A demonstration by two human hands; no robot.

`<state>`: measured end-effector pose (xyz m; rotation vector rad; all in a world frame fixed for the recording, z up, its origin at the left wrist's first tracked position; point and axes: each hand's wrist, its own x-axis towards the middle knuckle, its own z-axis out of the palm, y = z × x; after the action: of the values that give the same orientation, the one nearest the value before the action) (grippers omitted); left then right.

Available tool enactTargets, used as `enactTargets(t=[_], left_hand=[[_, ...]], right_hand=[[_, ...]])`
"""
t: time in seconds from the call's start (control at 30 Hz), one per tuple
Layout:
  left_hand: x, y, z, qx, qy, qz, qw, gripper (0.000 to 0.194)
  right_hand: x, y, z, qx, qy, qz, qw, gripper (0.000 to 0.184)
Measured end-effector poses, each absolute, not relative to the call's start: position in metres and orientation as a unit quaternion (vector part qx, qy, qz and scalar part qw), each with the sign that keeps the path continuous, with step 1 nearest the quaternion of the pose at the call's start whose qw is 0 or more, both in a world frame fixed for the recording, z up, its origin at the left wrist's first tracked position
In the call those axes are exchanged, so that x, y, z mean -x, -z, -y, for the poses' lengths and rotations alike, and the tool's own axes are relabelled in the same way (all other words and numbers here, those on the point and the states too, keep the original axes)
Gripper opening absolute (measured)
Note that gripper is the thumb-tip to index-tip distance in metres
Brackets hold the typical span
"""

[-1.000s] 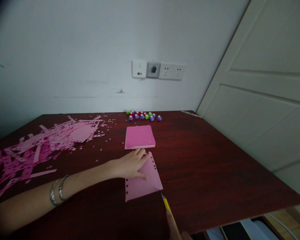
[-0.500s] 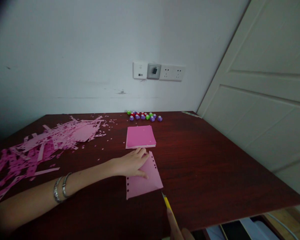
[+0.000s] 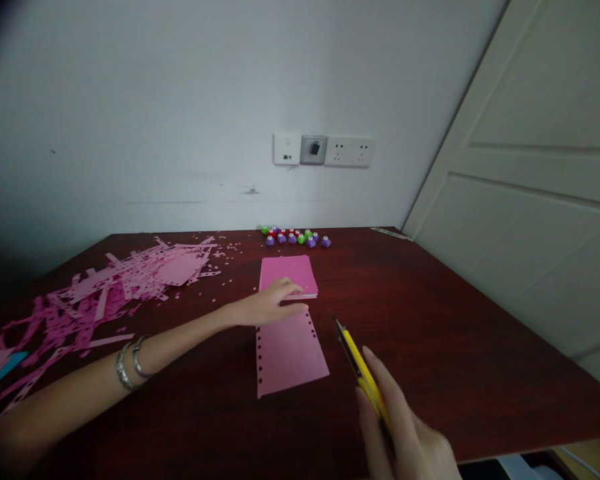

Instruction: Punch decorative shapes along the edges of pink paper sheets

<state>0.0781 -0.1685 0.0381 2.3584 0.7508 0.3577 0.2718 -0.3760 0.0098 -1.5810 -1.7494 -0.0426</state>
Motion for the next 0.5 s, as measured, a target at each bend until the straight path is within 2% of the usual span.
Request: enactTargets(t=[0.1, 0.2, 0.33, 0.5], left_hand=[[-0.077, -0.042, 0.166, -0.814, -0.218, -0.283, 0.458, 0.041], [-0.078, -0.04, 0.173, -0.723, -0.278, -0.282, 0.566, 0.035], [-0.082, -0.036, 0.184, -0.627, -0.35, -0.296, 0.63, 0.031], [-0.084, -0.037, 0.189, -0.539, -0.413, -0.302, 0.669, 0.028]], right_hand=[[-0.268, -0.015, 0.35, 0.623, -0.073, 0.632, 0.455, 0.053], [-0.257, -0.017, 0.323, 0.579, -0.187, 0.606, 0.513, 0.054], [-0.244, -0.019, 0.296, 0.525, -0.302, 0.615, 0.504, 0.058], [-0.239, -0.021, 0.279, 0.507, -0.313, 0.639, 0.487, 0.062]])
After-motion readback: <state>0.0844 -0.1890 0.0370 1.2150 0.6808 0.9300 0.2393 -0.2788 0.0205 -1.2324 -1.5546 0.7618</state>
